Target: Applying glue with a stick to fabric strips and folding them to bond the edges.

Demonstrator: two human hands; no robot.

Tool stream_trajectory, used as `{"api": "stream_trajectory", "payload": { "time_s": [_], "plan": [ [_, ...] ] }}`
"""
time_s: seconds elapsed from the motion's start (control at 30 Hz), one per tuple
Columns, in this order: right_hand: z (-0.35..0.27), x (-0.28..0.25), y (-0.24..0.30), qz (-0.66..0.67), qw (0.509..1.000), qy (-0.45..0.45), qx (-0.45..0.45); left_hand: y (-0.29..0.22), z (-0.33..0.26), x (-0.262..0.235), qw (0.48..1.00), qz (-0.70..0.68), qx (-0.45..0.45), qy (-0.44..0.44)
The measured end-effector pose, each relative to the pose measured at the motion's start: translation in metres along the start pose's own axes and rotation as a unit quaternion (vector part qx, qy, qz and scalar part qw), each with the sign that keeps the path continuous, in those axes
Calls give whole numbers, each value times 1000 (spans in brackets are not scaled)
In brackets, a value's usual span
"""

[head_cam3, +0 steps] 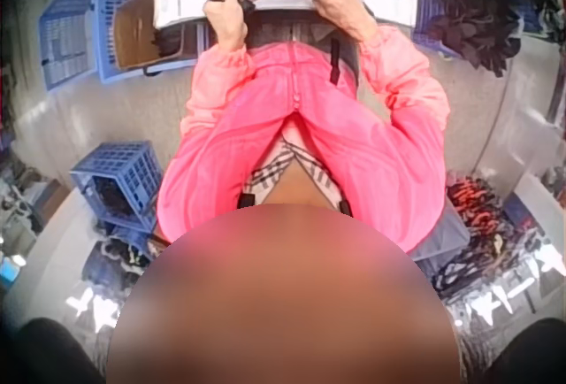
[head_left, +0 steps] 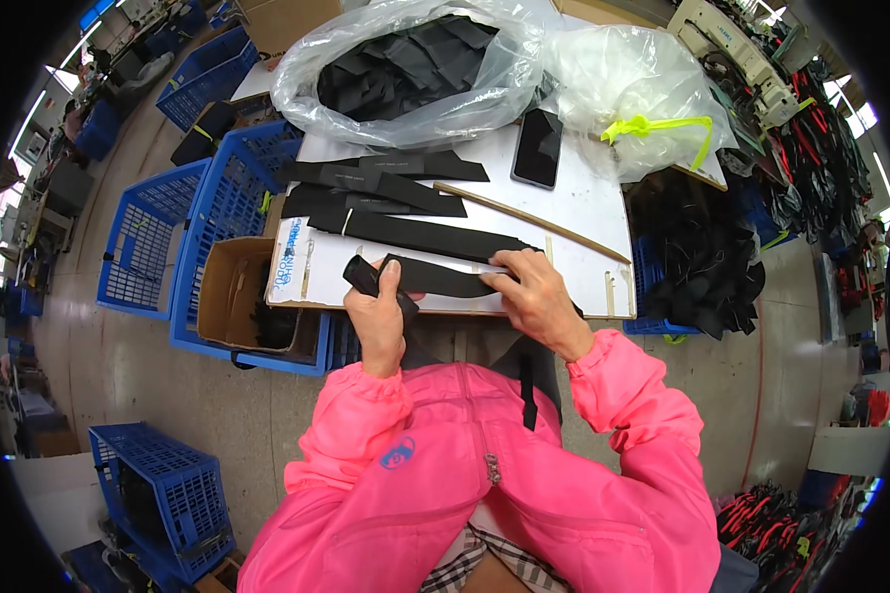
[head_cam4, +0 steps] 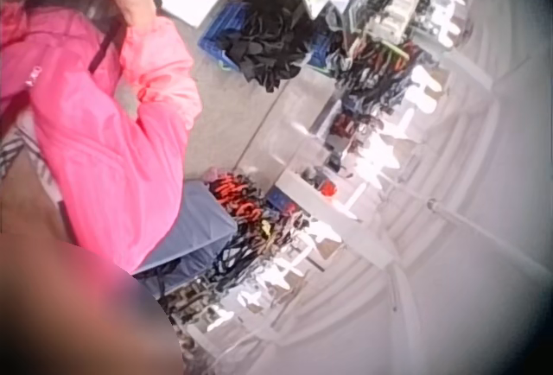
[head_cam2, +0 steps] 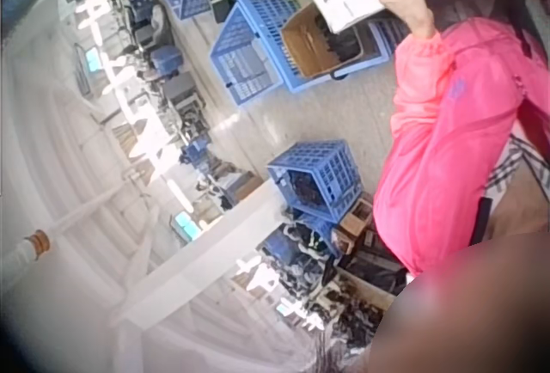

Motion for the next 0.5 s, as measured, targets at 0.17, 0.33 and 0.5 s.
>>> {"api": "stream_trajectory", "payload": {
  "time_s": [0.17, 0.33, 0.5],
  "plan": [
    [26, 10, 33, 123, 990, -68, 12, 1, -19, 28, 1000, -24, 9, 0],
    [24, 10, 35, 165, 978, -124, 36, -8, -21, 31, 993, -102, -37, 50],
    [21, -8, 32, 179, 964, -193, 37, -26, -22, 30, 979, -144, -103, 103]
  ]
}}
Point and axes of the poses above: each hand's wrist, its own z-axis towards the middle knuckle, its own x-axis out of the palm, y = z × x, the point moved 5 cm from there along z, towards the middle knuckle, and after that the axes turned 13 degrees about y, right-handed, at the moved point
